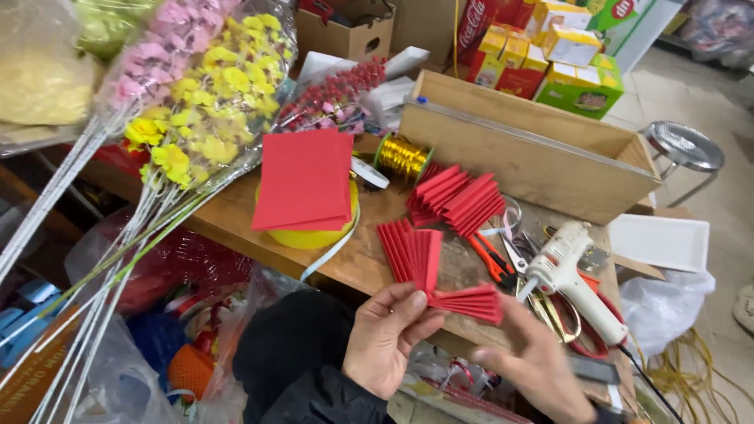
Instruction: Folding red paper strips into fans and applying glue with a glue gun to secure them.
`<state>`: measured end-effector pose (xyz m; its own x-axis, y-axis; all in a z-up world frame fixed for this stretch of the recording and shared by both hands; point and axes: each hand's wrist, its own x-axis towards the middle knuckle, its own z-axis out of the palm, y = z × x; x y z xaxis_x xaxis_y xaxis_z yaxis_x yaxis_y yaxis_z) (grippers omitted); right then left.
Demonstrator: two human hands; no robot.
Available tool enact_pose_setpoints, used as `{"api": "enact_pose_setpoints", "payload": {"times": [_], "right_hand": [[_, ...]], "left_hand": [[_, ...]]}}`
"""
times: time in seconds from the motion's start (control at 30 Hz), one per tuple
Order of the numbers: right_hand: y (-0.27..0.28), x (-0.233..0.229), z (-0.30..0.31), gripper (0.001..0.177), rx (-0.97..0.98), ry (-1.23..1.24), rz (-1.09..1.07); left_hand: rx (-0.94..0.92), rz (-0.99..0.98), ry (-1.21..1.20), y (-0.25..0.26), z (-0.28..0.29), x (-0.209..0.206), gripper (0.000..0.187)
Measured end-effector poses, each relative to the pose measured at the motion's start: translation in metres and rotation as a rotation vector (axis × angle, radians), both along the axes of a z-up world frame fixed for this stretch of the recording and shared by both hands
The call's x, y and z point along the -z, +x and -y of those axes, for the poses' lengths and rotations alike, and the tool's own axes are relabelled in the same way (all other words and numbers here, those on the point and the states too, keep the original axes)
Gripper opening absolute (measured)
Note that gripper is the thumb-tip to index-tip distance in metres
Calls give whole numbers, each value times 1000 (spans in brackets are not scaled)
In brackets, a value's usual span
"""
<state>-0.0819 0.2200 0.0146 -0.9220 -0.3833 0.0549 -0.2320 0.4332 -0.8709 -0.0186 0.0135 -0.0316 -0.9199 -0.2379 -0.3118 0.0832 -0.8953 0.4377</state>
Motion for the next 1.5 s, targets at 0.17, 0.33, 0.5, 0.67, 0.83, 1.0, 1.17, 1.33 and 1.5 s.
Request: {"api": "enact_pose_setpoints", "payload": {"times": [0.17, 0.33, 0.5, 0.67, 0.83, 1.0, 1.17, 1.33, 1.5], "right_hand": [[13, -31, 33, 116, -386, -301, 162], [8, -25, 25, 112, -524, -527, 207], [16, -26, 20, 84, -482, -572, 127], [22, -33, 19, 69, -392, -488, 68], [22, -17, 9, 59, -286, -438, -127], [26, -18, 10, 51, -236, -416, -166], [27, -16, 10, 49, -253, -406, -201], [26, -10, 15, 43, -185, -548, -119], [31, -1, 24, 46, -231, -818, -52]], "left_hand": [[197, -122, -8, 19, -3, -16, 27], [412, -232, -163, 24, 1, -31, 34], [462, -218, -83, 24, -3, -24, 30], [461, -202, -110, 23, -4, -22, 26], [467, -196, -127, 25, -5, -26, 22], [460, -150, -109, 26, -6, -31, 22], [461, -154, -132, 28, -6, -34, 25], [350, -323, -378, 30, -9, -40, 48], [162, -419, -605, 33, -11, -43, 33]]}}
